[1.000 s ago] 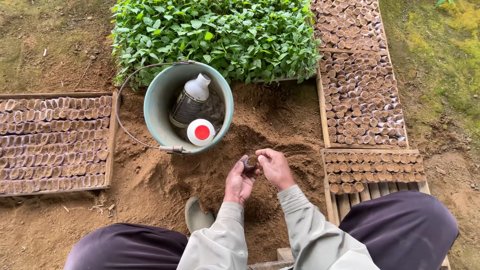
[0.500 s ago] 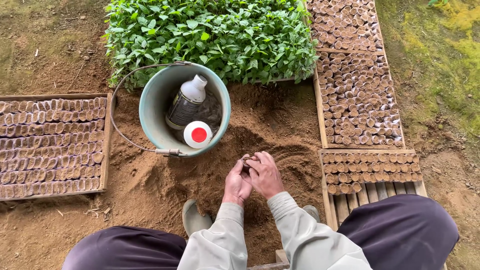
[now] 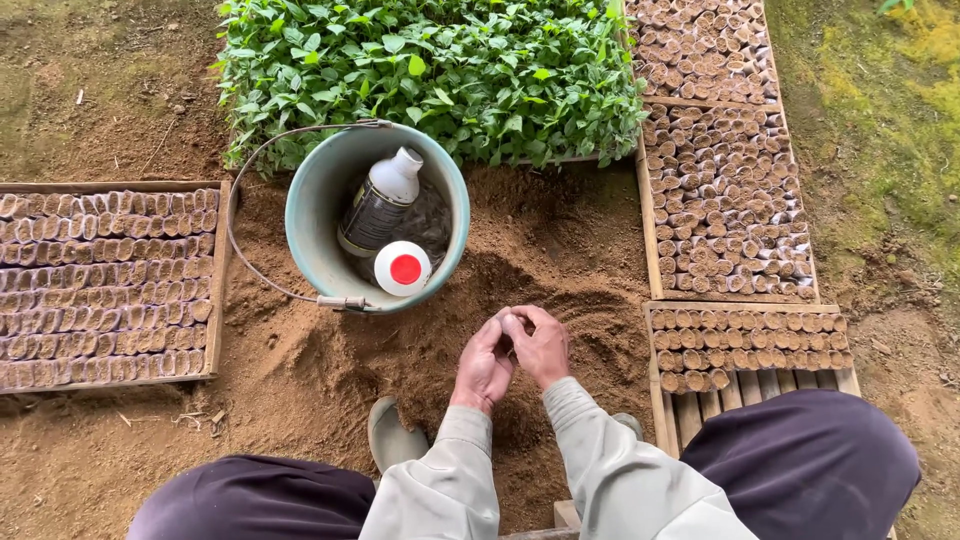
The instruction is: Preparing soil plugs and placing them into a seedling tray for planting
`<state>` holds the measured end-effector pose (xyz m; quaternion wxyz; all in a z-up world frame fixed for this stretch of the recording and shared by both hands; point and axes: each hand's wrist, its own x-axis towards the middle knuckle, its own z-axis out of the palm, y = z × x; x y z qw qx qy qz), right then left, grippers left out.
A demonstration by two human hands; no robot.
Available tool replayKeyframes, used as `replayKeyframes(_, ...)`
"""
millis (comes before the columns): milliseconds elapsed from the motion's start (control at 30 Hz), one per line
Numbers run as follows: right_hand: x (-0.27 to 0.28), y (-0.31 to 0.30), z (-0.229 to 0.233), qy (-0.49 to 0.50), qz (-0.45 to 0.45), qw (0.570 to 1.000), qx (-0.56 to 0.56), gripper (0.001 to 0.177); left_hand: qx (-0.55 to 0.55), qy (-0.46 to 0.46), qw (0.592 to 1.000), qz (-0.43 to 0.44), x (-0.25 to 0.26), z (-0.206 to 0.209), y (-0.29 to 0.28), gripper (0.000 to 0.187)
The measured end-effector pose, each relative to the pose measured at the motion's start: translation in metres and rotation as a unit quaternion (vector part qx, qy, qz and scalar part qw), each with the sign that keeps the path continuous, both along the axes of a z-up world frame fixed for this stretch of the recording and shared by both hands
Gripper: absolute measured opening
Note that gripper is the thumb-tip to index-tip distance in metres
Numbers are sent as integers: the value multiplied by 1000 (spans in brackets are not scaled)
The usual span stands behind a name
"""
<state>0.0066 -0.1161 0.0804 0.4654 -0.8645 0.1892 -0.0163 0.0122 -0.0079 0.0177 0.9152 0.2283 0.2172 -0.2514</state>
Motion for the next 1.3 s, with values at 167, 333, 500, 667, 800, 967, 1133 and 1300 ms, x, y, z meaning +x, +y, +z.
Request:
replayKeyframes(167,2,4,15,19,-29,998,53,26,4,32,999,14,-4,-7,6,30)
replayKeyframes(333,6,-15,-66,134,-46,989,34,32,-21,57,997,40,-1,3,18,33)
replayKeyframes(500,-25,-5,-161,266,193,917,-226,42,-68,77,993,63,1,-21,24,39)
replayKeyframes(667,-35,14,-170,161,267,907,-284,22,-59,69,994,65,1,-19,26,40)
replayKeyframes(800,-20,5,-179,304,136,921,-204,12,-60,62,995,60,2,-12,27,38)
replayKeyframes(967,-6,-10,-69,191,-7,979,78,12,-53,64,994,68,3,-18,26,36)
replayKeyframes(1133,10,-5,37,57,-73,941,327,19,-41,59,996,59,1,-17,18,35)
replayKeyframes(1300,18,0,37,62,4,954,294,21,-45,65,994,79,1,-3,11,28)
